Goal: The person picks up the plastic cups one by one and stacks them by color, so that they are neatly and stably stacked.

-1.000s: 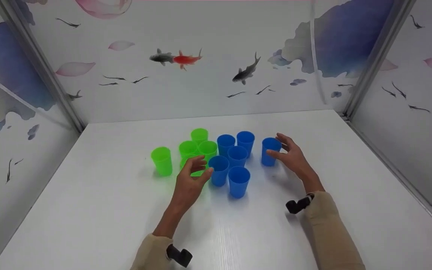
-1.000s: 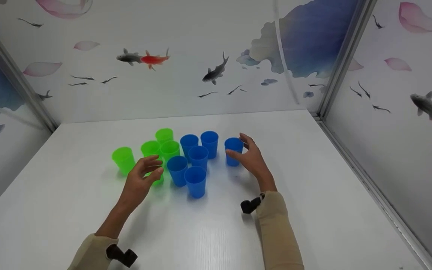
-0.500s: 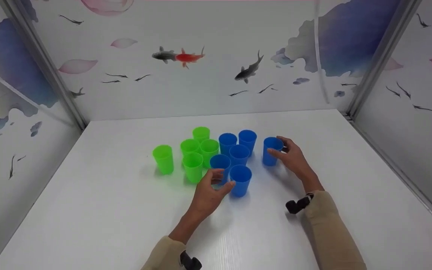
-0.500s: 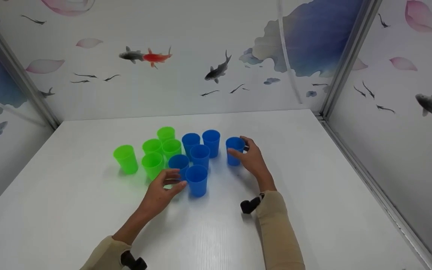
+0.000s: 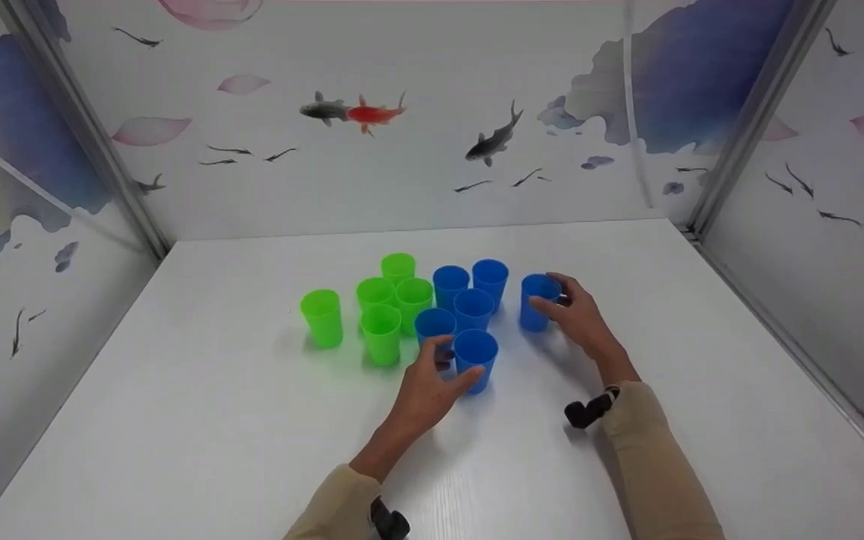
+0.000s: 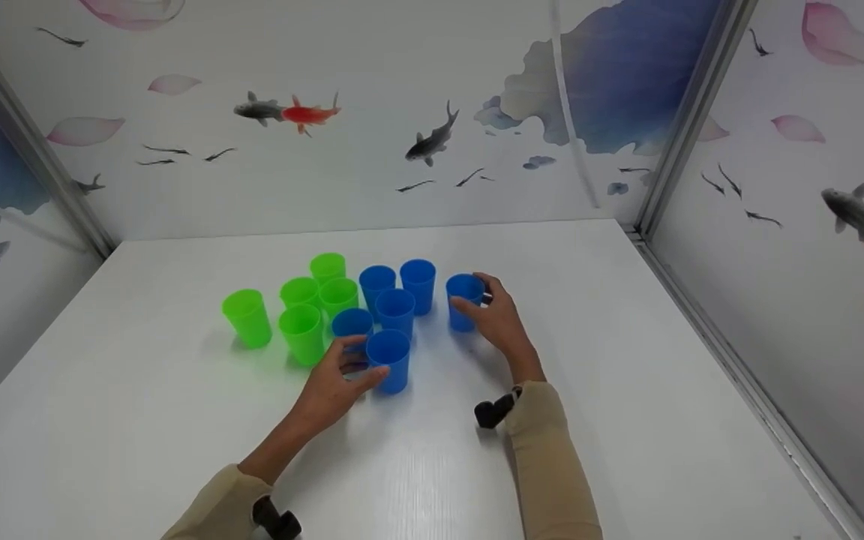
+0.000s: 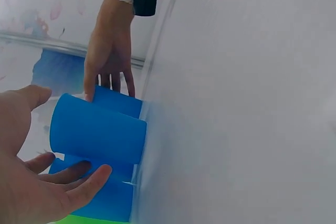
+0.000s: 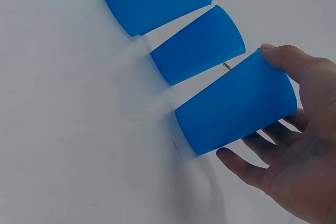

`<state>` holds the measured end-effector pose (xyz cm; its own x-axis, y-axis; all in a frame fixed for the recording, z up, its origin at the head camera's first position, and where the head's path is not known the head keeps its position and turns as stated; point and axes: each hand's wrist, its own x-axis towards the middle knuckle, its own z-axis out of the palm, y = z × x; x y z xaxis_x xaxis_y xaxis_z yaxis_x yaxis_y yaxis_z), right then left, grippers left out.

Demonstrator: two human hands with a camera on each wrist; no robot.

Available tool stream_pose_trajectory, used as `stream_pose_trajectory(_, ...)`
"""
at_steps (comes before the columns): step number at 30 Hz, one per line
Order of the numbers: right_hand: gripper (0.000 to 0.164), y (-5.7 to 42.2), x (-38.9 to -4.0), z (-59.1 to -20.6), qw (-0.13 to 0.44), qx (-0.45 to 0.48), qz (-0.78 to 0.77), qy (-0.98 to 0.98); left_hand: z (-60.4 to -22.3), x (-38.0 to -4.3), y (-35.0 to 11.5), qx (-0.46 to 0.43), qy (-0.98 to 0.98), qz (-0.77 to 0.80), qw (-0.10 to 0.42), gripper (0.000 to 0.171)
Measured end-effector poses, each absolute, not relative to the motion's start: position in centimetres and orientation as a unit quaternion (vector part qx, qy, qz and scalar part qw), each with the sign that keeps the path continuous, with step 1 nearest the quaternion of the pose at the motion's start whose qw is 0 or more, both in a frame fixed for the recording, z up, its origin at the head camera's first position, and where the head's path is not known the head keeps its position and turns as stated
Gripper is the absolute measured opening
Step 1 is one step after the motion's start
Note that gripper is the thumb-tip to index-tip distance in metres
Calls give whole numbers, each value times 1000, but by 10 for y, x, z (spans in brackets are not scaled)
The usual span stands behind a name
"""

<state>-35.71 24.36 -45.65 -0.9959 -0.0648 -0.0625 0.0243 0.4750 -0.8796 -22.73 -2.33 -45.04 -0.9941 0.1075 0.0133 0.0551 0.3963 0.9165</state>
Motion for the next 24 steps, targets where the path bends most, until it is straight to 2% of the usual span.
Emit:
stream_pose_trajectory(5,92,243,-357,-460,44,-15,-526,849,-451,-229,-19,42,831,553,25,77)
stream_pose_trajectory(24,90,244,-355,-460,34,-33,-527,849,-444,-233,9,-4,870,489,-62,70)
